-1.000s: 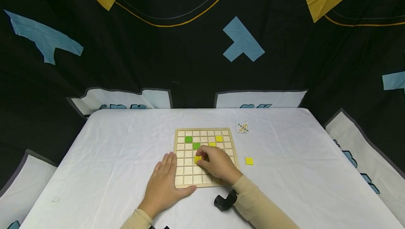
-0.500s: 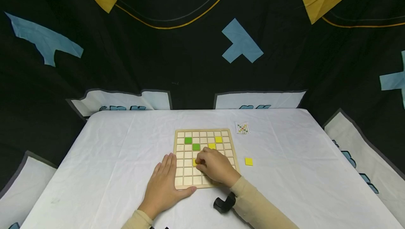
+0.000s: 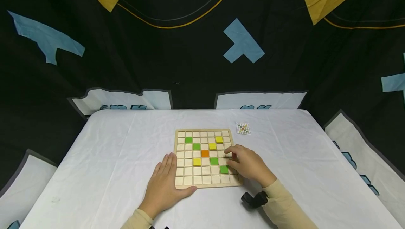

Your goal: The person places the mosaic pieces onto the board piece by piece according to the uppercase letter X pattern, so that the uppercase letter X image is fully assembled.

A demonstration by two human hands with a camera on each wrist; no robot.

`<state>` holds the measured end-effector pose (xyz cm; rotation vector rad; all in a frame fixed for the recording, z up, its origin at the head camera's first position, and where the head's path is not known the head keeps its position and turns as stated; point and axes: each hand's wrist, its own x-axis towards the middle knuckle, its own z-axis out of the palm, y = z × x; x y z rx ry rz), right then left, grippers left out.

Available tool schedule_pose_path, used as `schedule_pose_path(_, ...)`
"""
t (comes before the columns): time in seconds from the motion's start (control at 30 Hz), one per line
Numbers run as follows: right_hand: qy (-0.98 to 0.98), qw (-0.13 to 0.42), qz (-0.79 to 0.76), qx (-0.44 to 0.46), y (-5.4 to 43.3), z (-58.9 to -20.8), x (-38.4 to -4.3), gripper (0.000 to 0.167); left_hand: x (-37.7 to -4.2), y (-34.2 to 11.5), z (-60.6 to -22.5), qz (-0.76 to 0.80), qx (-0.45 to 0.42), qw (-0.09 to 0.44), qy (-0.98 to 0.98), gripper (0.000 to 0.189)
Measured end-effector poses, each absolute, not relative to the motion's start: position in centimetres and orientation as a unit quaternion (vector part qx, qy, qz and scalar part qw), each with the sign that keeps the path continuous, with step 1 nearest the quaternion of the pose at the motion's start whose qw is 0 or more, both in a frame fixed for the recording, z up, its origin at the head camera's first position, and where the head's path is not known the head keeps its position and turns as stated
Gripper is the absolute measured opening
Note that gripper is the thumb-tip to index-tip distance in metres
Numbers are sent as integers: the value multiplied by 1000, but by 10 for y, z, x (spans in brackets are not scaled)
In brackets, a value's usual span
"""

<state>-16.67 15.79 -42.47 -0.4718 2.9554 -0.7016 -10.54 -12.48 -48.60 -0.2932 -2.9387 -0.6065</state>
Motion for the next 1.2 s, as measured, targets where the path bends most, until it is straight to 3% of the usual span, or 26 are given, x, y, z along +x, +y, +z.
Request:
schedule_pose_path(0.27, 983, 43, -151, -98, 210, -427, -168, 46, -104, -124, -484, -202, -96, 57, -973, 126)
schedule_pose_path(0.5, 983, 45, -150, -92, 223, -433, -165, 22, -105, -124, -485, -203, -97, 60, -973, 126)
schedule_pose_path(0.6, 979, 41, -179, -89, 224, -434, -167, 21, -105, -124, -485, -202, -97, 61, -973, 126)
schedule_pose_path(0.87, 952, 37, -292, -80, 204, -430, -178, 18, -105, -124, -484, -201, -96, 58, -973, 127)
schedule_pose_path(1.2, 920, 34, -347, -181, 135, -430, -173, 13, -106, -125, -483, -192, -97, 52, -975, 127)
